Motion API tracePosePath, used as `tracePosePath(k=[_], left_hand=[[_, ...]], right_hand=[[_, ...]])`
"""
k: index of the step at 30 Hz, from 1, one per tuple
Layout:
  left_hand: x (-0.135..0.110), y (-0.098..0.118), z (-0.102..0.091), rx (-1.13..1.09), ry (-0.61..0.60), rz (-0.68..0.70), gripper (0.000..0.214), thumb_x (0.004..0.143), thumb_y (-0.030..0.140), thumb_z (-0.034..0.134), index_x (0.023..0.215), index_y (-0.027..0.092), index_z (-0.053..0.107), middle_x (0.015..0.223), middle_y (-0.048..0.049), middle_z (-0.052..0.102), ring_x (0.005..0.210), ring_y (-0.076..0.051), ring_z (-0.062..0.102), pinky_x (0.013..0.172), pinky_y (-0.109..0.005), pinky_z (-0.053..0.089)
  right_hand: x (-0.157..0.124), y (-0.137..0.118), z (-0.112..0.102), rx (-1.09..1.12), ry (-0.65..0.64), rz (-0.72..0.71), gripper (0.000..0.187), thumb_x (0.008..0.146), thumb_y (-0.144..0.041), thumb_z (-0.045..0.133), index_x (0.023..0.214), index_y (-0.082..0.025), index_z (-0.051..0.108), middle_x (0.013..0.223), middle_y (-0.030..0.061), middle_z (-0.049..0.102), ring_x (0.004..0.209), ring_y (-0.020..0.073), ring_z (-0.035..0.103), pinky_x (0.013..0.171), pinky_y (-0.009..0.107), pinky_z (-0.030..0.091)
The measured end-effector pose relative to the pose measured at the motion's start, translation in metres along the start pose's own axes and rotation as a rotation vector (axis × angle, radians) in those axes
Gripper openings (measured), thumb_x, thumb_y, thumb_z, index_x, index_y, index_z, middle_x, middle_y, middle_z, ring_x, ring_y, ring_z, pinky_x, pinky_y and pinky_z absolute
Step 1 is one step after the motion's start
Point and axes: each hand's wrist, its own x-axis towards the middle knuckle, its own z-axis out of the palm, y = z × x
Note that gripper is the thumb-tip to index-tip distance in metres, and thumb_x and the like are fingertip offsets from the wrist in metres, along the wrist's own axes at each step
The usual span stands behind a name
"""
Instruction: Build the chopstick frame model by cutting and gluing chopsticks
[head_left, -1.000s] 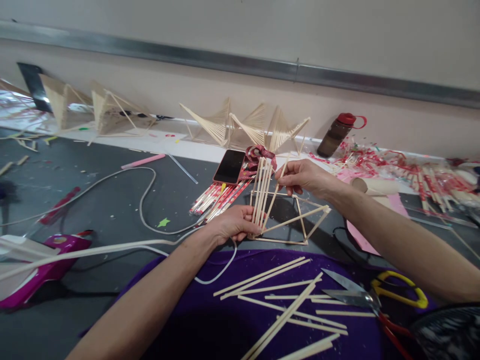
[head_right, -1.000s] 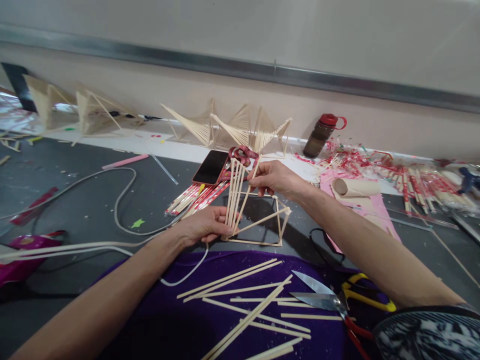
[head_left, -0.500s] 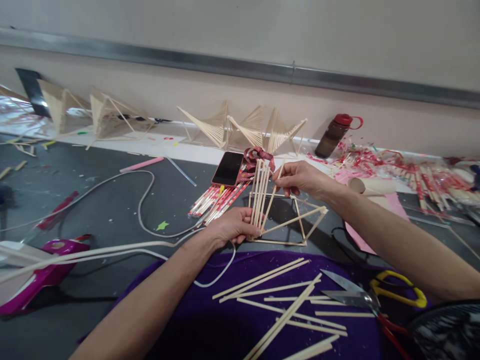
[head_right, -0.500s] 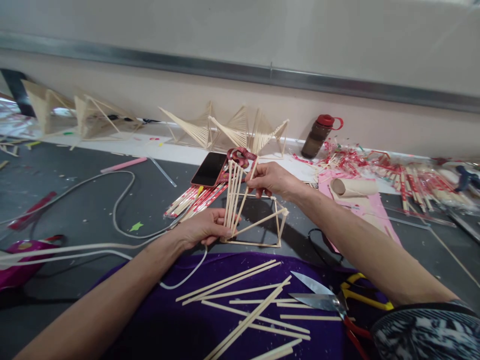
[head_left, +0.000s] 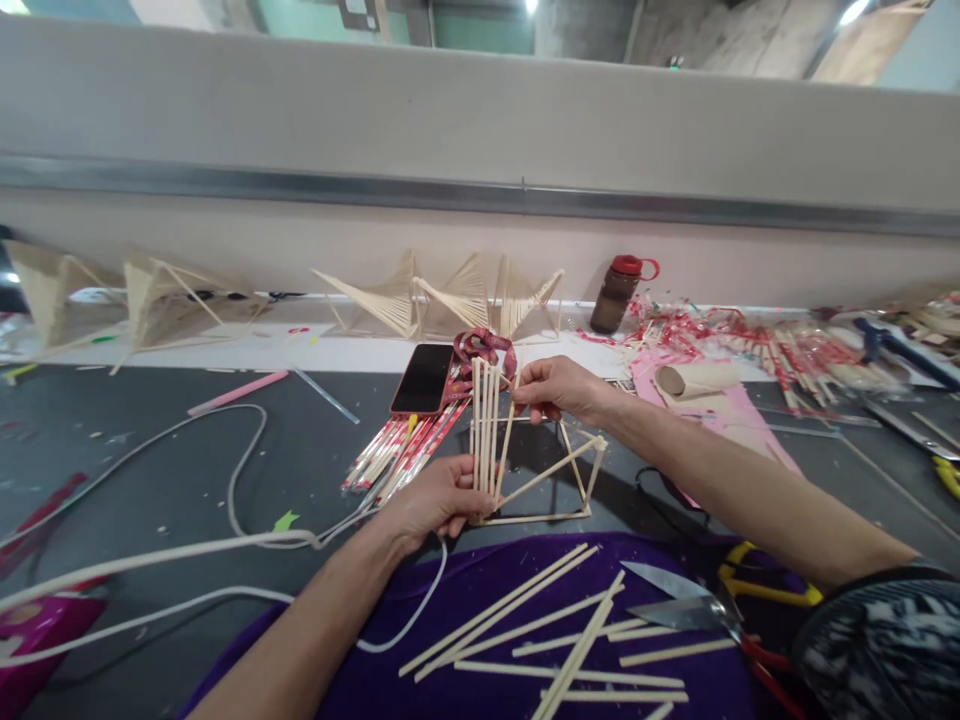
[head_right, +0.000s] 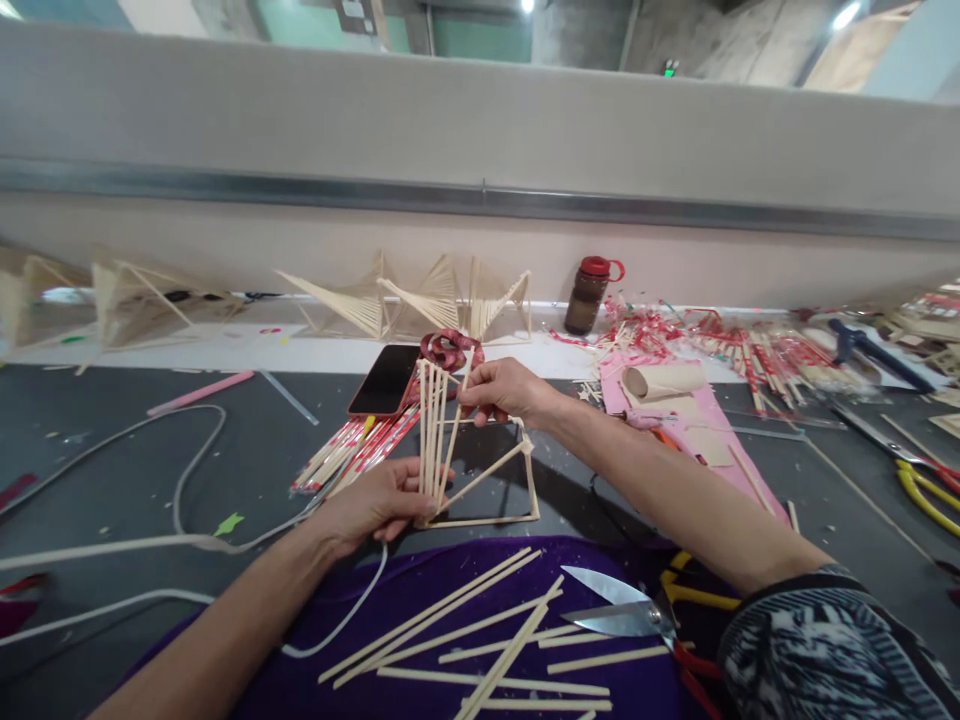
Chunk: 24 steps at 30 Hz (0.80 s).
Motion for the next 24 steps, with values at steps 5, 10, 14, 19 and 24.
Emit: tracePosePath(k=[5,10,14,19,24], left_hand=[[0.0001,0.0017,0.0012,0.028,0.018,-0.022,0.044,0.064,0.025,0.068,0.103,0.013,0.052,0.067,-0.0003,0.063,0.029,0.000,0.034,0.028,-0.013,0.016],[0.0017,-0.0012,0.0002,0.028,0.022,-0.022,0.045,0.065,0.023,0.067,0.106,0.014,0.052,0.072,-0.0018,0.064,0.030,0.000,0.035,0.028,-0.013,0.017],[0.0023,-0.0030,-0.0008,0.022,0.024,-0.015,0.045,0.064,0.023,0.068,0.106,0.014,0.052,0.073,-0.0026,0.064,0.031,0.000,0.037,0.028,-0.013,0.018],[0.0022,-0.0026,-0.0014,0.014,0.024,-0.020,0.044,0.065,0.022,0.067,0.105,0.013,0.052,0.071,-0.0021,0.064,0.030,0.000,0.037,0.028,-0.012,0.018],[0.0021,-0.0034,-0.0024,0.021,0.014,-0.003,0.041,0.066,0.021,0.066,0.104,0.013,0.053,0.073,-0.0027,0.065,0.031,0.000,0.039,0.028,-0.012,0.020]], right_hand=[[-0.0008,0.0004,0.0008,-0.054,0.025,-0.031,0.016,0.075,-0.028,0.062,0.067,-0.015,0.058,0.064,0.0020,0.066,0.043,0.0059,0.057,0.028,0.012,0.028],[0.0022,-0.0014,0.0009,-0.068,0.102,-0.123,0.010,0.071,-0.021,0.064,0.067,-0.015,0.058,0.060,0.0001,0.063,0.043,0.0061,0.056,0.028,0.013,0.029],[0.0075,-0.0028,0.0002,0.009,0.135,-0.115,0.007,0.072,-0.018,0.061,0.067,-0.015,0.058,0.060,-0.0005,0.063,0.043,0.0051,0.055,0.030,0.012,0.031],[0.0091,-0.0046,0.0011,0.015,0.159,-0.108,0.005,0.074,-0.014,0.057,0.069,-0.014,0.059,0.062,-0.0008,0.063,0.043,0.0045,0.055,0.030,0.012,0.029],[0.0088,-0.0080,0.0038,0.007,0.167,-0.113,0.004,0.074,-0.012,0.058,0.070,-0.013,0.060,0.063,-0.0002,0.064,0.041,0.0032,0.052,0.030,0.012,0.027]])
